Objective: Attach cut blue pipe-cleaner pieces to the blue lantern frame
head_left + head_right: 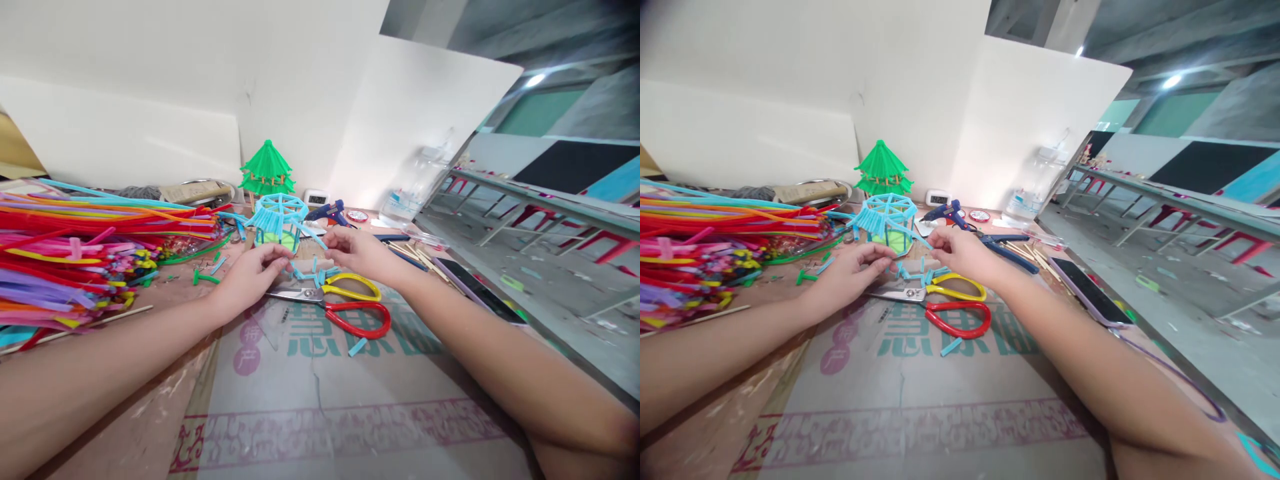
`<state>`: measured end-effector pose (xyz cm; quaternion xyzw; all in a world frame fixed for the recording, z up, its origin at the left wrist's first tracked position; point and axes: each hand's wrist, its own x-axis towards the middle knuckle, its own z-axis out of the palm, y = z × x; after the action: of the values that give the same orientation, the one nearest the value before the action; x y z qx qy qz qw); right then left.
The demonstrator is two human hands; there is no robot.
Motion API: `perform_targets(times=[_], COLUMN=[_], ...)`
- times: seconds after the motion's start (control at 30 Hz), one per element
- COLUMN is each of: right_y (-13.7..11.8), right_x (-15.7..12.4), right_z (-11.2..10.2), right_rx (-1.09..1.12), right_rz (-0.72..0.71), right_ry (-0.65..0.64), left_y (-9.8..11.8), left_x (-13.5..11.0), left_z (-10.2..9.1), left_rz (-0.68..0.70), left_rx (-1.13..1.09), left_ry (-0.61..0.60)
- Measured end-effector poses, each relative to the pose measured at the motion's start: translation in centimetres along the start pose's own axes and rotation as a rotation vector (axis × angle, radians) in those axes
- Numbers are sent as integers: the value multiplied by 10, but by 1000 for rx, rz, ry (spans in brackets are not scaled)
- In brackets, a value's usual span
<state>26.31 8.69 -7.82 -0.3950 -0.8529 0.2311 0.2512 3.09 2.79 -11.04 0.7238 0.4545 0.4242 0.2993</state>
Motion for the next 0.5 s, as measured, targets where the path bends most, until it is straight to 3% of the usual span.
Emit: perform_targets(times=[0.17,0.3,0.5], right_y=[-25,-43,-43], right_x=[-3,-7,-5], right_z=[3,15,39], right_rx=[273,370,508], right_rz=[64,98,201], right_ry=[37,105,70], left_y=[1,2,4], left_x=[0,1,0], left_z=[0,0,-2], left_rz=[-22,-25,-11], left_rx=[-47,-34,16], left_ry=[-5,13,26])
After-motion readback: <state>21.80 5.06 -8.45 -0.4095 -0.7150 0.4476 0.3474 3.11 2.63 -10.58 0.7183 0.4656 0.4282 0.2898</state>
